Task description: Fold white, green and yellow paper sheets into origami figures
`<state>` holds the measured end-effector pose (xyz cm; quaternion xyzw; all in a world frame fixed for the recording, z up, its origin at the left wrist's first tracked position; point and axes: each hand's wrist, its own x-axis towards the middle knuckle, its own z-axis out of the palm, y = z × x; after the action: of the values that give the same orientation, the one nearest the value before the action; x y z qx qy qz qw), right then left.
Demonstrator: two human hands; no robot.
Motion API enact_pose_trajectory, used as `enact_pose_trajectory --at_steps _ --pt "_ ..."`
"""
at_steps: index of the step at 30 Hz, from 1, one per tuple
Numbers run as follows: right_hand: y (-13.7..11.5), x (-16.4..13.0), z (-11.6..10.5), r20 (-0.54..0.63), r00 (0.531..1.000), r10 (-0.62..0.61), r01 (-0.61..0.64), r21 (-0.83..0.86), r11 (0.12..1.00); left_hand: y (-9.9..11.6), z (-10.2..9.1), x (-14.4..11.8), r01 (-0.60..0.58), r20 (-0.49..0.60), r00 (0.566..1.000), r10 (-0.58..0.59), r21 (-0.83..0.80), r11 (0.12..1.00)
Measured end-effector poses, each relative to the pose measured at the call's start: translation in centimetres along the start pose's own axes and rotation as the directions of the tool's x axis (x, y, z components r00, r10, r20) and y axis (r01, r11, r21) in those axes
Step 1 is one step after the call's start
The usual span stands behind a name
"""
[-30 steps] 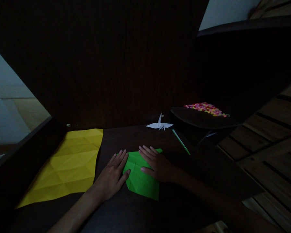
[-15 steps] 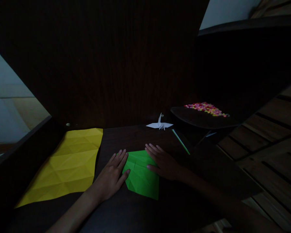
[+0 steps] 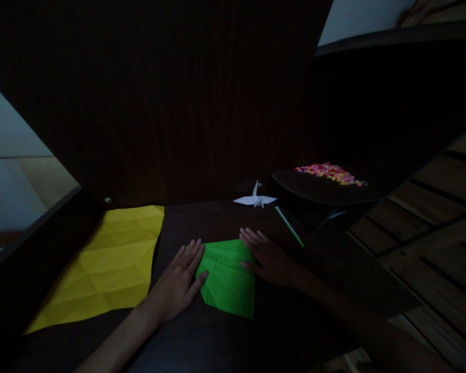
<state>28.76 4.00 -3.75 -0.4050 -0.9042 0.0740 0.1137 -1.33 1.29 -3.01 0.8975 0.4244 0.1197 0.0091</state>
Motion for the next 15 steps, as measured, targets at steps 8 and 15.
enact_pose_trajectory --at_steps 8,15 --pt "0.5 -0.7 -0.5 0.013 0.999 0.039 -0.038 -0.048 0.998 -0.1 0.1 -0.1 -0.006 -0.017 1.0 0.006 -0.002 1.0" --pt "1.2 -1.2 -0.4 -0.009 0.999 0.048 -0.048 -0.039 0.998 -0.2 0.4 -0.1 0.008 0.008 1.0 -0.008 -0.001 1.0"
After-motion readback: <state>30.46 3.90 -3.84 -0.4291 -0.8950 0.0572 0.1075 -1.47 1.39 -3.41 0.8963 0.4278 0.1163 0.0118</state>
